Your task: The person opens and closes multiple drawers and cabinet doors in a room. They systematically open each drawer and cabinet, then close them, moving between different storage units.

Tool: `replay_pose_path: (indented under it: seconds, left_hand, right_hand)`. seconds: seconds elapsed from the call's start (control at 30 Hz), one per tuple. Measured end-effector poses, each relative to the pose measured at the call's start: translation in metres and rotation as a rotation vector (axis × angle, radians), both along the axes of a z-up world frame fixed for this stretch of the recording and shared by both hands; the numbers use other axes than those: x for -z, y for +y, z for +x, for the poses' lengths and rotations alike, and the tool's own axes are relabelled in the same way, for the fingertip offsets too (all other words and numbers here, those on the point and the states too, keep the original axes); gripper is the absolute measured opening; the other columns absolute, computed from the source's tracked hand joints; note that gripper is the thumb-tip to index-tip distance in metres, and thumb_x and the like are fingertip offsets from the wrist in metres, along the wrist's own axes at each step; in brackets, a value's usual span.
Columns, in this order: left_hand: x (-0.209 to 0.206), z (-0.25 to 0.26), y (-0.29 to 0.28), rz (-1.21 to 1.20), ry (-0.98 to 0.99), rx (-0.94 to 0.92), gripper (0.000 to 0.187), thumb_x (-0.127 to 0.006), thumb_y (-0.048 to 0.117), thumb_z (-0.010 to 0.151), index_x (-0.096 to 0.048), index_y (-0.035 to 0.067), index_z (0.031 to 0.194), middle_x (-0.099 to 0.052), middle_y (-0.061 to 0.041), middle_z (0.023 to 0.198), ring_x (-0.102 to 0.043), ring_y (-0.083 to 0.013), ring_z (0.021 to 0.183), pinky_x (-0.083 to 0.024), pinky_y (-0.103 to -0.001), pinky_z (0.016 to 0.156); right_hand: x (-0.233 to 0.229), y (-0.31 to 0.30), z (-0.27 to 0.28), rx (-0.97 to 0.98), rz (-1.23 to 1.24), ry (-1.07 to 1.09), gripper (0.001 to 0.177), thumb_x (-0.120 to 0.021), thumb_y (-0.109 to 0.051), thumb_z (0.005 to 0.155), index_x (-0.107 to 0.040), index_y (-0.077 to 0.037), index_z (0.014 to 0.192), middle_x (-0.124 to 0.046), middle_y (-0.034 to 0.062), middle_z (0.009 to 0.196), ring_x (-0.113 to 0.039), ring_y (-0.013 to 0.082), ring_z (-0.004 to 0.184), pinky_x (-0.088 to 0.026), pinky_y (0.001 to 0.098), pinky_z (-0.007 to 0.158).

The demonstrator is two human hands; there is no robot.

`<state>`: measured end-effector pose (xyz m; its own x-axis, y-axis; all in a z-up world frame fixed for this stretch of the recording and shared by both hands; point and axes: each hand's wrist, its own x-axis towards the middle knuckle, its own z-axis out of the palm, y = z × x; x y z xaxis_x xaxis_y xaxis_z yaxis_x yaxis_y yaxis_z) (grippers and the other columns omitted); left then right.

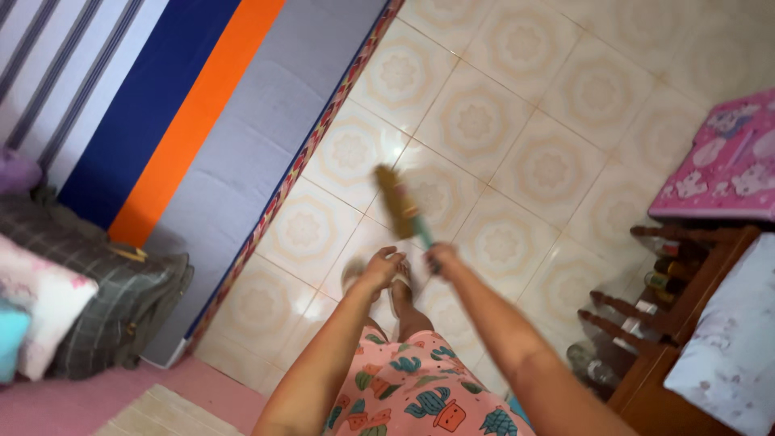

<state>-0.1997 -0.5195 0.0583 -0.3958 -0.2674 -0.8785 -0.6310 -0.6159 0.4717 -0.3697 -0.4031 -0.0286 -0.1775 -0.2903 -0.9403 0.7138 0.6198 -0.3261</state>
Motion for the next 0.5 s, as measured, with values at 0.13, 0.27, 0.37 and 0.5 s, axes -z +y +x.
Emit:
replay_pose_path:
  seconds: [0.13, 0.27, 0.37, 0.5]
  left_hand:
    - [0.007, -0.026, -0.005, -0.013, 0.07, 0.184, 0.061, -0.066, 0.04, 0.094, -0.058, 0.01, 0.147, -0.069, -0.023, 0.111, -0.063, -0.0225, 0.083, -0.048, -0.033, 0.064]
    - [0.025, -0.046, -0.01, 0.053, 0.155, 0.22, 0.06, -0.066, 0.039, 0.092, -0.056, 0.007, 0.142, -0.07, -0.011, 0.119, -0.066, -0.0181, 0.091, -0.053, -0.03, 0.066]
    - [0.043, -0.047, -0.021, 0.121, 0.102, 0.28, 0.064, -0.066, 0.042, 0.096, -0.049, 0.003, 0.143, -0.069, -0.016, 0.117, -0.068, -0.0202, 0.09, -0.055, -0.031, 0.063]
    - [0.055, -0.022, -0.064, 0.087, -0.085, 0.454, 0.077, -0.063, 0.052, 0.103, -0.056, -0.016, 0.137, -0.062, -0.027, 0.099, -0.056, -0.03, 0.078, -0.044, -0.036, 0.048]
  right_hand:
    - [-0.017, 0.019, -0.095, -0.15, 0.151, 0.495, 0.02, -0.066, 0.002, 0.08, -0.066, 0.006, 0.1, -0.058, 0.014, 0.063, -0.053, 0.0241, 0.043, -0.046, 0.0454, 0.037]
    - [-0.052, 0.021, -0.065, -0.377, 0.165, 0.6, 0.028, -0.076, -0.006, 0.078, -0.062, 0.002, 0.102, -0.061, 0.0136, 0.064, -0.058, 0.023, 0.043, -0.049, 0.0423, 0.037]
    - [-0.07, 0.004, 0.038, -0.144, -0.071, 0.424, 0.059, -0.072, -0.007, 0.085, -0.04, -0.012, 0.135, -0.064, 0.007, 0.077, -0.062, 0.014, 0.058, -0.051, 0.0351, 0.045]
    - [-0.057, -0.051, 0.116, 0.168, -0.15, -0.216, 0.028, -0.064, -0.002, 0.084, -0.058, -0.006, 0.112, -0.061, 0.01, 0.069, -0.051, 0.0159, 0.045, -0.04, 0.031, 0.037]
